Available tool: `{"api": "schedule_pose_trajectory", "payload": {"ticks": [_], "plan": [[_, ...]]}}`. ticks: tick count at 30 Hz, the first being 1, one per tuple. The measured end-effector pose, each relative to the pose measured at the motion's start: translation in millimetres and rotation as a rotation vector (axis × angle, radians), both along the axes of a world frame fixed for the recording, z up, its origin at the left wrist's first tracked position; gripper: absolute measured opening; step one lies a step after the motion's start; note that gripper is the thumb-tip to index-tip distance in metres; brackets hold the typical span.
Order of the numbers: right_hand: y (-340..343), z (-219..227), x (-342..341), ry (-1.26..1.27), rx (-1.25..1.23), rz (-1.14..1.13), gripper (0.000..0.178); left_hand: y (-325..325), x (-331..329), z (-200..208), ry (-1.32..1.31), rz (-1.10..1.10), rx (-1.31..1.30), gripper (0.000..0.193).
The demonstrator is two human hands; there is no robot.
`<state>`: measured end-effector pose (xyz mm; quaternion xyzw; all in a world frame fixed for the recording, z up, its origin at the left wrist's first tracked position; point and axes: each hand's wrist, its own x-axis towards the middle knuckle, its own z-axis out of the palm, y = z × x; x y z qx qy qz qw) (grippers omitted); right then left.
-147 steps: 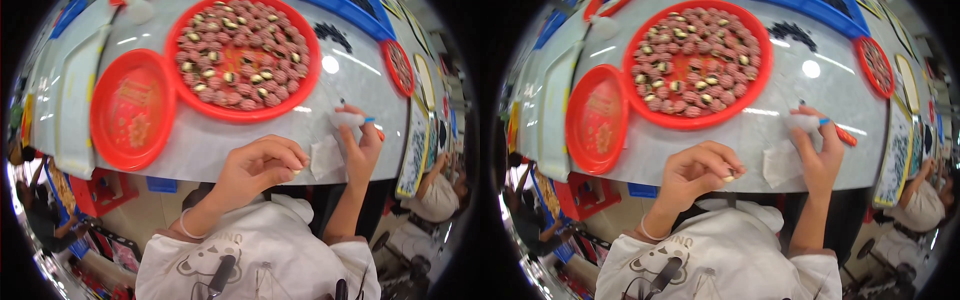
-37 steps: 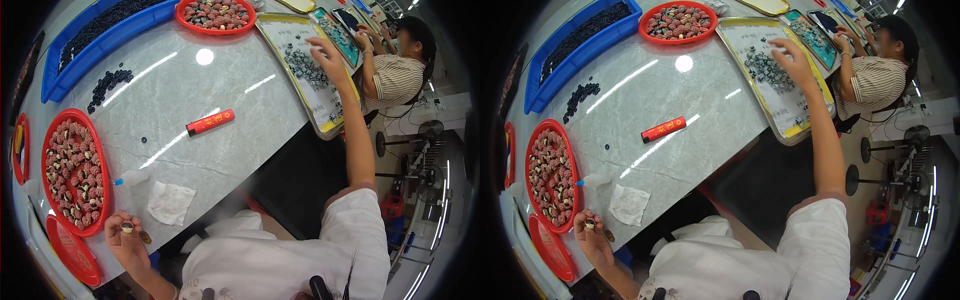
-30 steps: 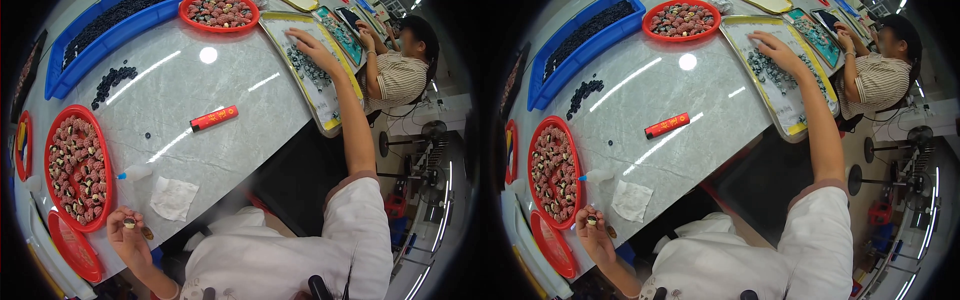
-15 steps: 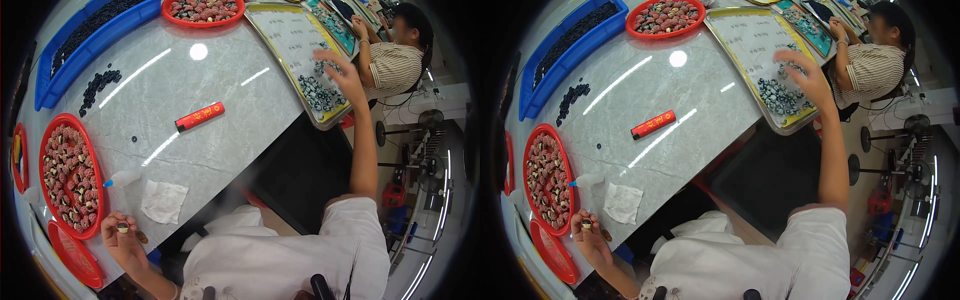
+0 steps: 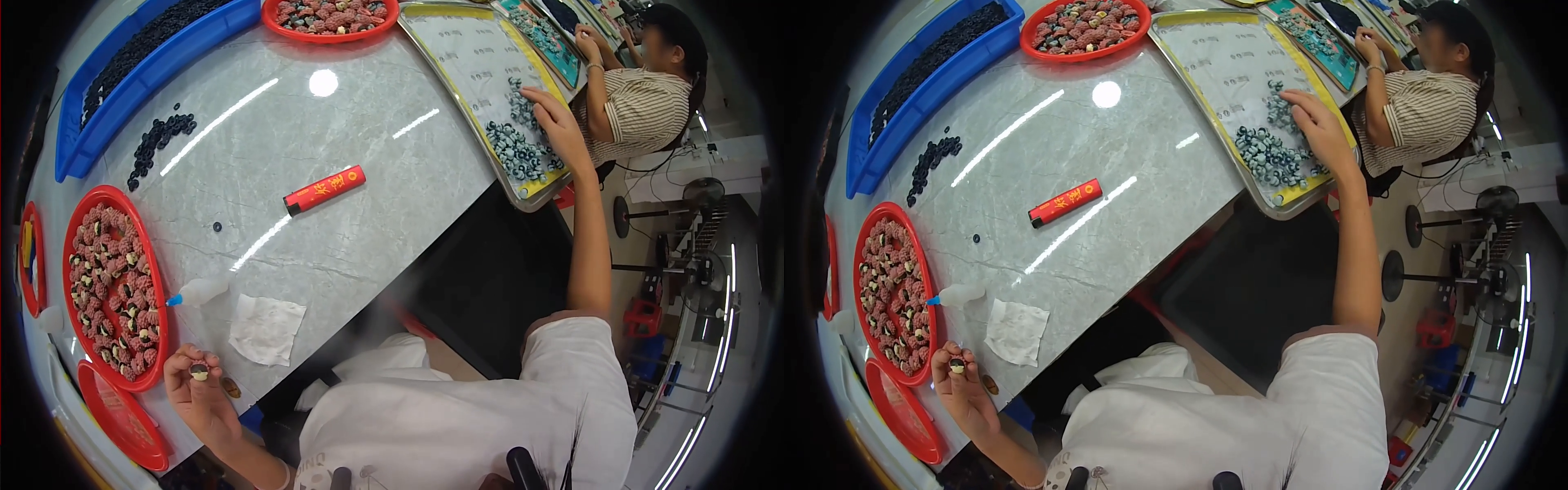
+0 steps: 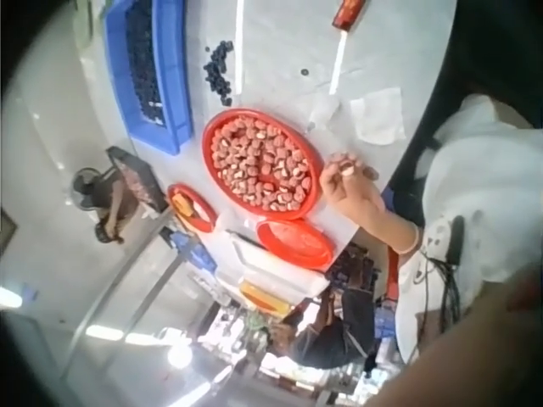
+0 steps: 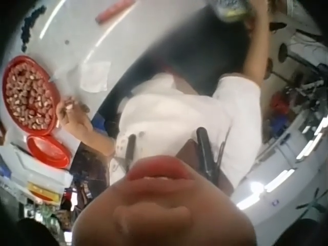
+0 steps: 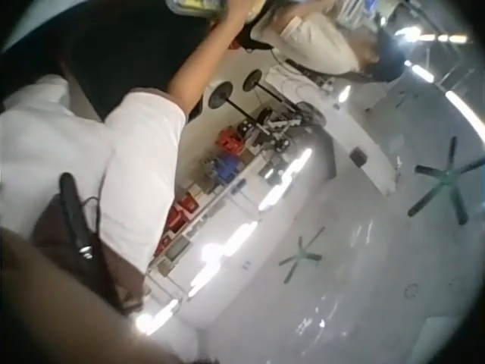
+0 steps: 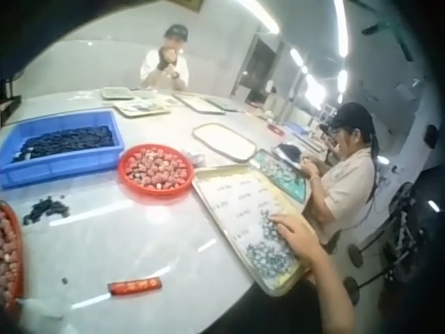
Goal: The person assembles small figurines by applying glue from a bottle onto figurine heads and attaching body pieces to them by hand, then sets the assembled figurines onto a tray.
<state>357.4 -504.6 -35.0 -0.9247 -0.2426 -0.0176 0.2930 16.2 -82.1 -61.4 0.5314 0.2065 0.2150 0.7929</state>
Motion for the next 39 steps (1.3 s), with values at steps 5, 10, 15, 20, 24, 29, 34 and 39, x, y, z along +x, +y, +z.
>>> {"api": "schedule_pose_trajectory", "payload": {"ticks": [5,10,15,20,24,29,34,39], "plan": [[23,9,-30,-0.004,-0.069,0.066,0.028,0,2,0,0.017,0.002,0.004,0.024],[17,-4,12,-0.055,0.144,-0.007,0.029,-1,2,1,-0.006,-0.019,0.013,0.025],[42,5,-25,0.166,0.056,0.152,0.033,-1,0,-1,-0.009,0.003,0.012,0.026],[20,19,-21,0.01,0.04,0.162,0.026,0,0,-1,0.006,-0.026,0.023,0.026],[-36,2,13,-0.135,-0.096,-0.069,0.025,1,0,0,-0.01,-0.051,0.029,0.027],[-44,-11,-12,-0.112,-0.082,-0.244,0.026,0,0,-1,-0.012,-0.017,0.031,0.027],[-34,-11,-48,-0.07,0.036,-0.277,0.027,1,0,-1,-0.007,-0.039,0.032,0.027],[4,-16,-66,-0.142,-0.002,-0.274,0.029,-1,2,1,-0.006,-0.035,0.036,0.028]]}}
